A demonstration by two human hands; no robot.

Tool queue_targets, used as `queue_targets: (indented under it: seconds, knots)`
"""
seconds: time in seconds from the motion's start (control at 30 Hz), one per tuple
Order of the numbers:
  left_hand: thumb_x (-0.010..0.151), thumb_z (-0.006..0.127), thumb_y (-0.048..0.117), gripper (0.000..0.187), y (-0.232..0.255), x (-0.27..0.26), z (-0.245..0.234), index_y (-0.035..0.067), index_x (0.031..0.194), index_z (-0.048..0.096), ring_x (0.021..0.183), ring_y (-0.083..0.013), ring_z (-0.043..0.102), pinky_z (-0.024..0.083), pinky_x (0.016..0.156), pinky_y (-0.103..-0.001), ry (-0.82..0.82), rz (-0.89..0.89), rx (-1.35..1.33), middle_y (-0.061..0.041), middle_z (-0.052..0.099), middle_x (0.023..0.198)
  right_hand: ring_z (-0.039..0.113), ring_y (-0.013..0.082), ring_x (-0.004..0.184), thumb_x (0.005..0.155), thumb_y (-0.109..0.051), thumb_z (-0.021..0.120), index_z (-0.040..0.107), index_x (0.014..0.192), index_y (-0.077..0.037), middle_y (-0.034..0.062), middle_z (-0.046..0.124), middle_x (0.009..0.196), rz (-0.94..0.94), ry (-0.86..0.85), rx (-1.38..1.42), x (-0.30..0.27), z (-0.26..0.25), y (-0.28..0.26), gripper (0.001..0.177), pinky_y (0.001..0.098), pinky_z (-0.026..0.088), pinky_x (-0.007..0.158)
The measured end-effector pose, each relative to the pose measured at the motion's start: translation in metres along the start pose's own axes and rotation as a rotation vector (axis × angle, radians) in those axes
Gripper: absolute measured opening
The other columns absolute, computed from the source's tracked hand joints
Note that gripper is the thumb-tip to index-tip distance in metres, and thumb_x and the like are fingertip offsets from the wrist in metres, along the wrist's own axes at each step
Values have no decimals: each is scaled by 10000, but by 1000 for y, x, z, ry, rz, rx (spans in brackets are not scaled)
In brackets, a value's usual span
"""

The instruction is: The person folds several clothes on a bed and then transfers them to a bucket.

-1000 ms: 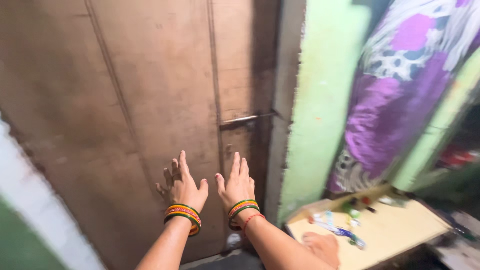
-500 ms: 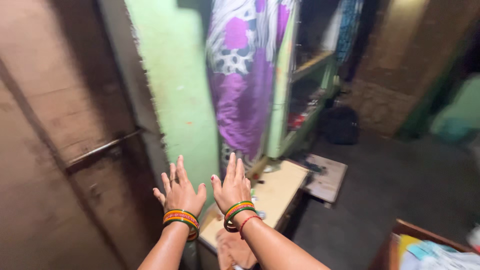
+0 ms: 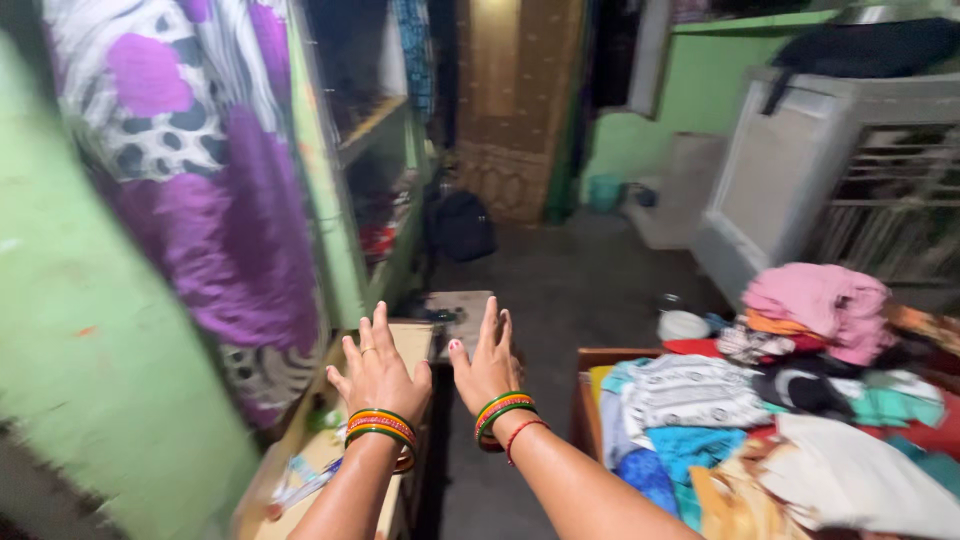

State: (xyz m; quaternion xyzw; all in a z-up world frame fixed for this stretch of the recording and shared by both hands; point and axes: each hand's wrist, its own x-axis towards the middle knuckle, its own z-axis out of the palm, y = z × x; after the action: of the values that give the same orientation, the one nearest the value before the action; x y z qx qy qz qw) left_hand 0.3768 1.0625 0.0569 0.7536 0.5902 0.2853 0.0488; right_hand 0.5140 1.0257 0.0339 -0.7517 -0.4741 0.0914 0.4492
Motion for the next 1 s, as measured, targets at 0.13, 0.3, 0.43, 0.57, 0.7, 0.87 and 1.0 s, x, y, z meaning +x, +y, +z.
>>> queue_targets:
  seconds: [0.13, 0.3, 0.43, 0.57, 0.7, 0.87, 1.0]
  knots:
    - [791, 730, 393, 1064, 54, 1, 25, 263, 1612, 66, 1533, -396, 179, 150, 1165, -700, -74, 84, -43, -125, 229, 1657, 332, 460, 1450, 929, -381, 637, 79, 1614, -102, 296, 265, 1597, -61, 212, -122, 20, -36, 52, 926, 533, 302, 1147]
    - [811, 736, 400, 1063, 114, 5, 55, 271, 1612, 50, 1529, -395, 180, 156, 1162, -695, -146, 171, -74, -118, 204, 1670, 351, 467, 1431, 925, -386, 642, 96, 1609, -88, 324, 292, 1576, -9, 281, -187, 38, -81, 105, 925, 509, 335, 1146]
    - [799, 766, 395, 1103, 160, 10, 82, 272, 1615, 35, 1533, -383, 185, 170, 1171, -685, -198, 230, -57, -119, 193, 1673, 350, 472, 1436, 916, -380, 651, 100, 1608, -85, 327, 286, 1579, 40, 341, -197, 58, -112, 141, 933, 512, 343, 1142]
    - [788, 783, 398, 1122, 208, 16, 111, 278, 1611, 29, 1527, -391, 179, 158, 1178, -681, -238, 279, -65, -109, 185, 1675, 325, 505, 1427, 912, -356, 660, 80, 1611, -95, 346, 231, 1598, 77, 372, -121, 82, -143, 183, 945, 512, 336, 1135]
    - [781, 782, 399, 1118, 255, 20, 144, 276, 1608, 40, 1532, -386, 184, 168, 1165, -694, -256, 348, -65, -107, 198, 1670, 348, 501, 1428, 905, -364, 665, 101, 1603, -91, 351, 269, 1584, 97, 435, -178, 107, -175, 232, 938, 501, 344, 1149]
    - [774, 765, 347, 1094, 318, 21, 183, 260, 1610, 64, 1530, -398, 184, 164, 1162, -697, -268, 432, -65, -119, 208, 1667, 349, 500, 1422, 906, -389, 660, 117, 1601, -82, 358, 287, 1566, 158, 498, -256, 123, -218, 288, 935, 513, 337, 1146]
    - [791, 754, 338, 1072, 371, 4, 215, 246, 1605, 62, 1530, -416, 162, 146, 1160, -709, -353, 491, -96, -135, 194, 1666, 344, 479, 1440, 898, -406, 661, 139, 1585, -90, 337, 300, 1569, 201, 525, -303, 125, -255, 335, 918, 513, 346, 1126]
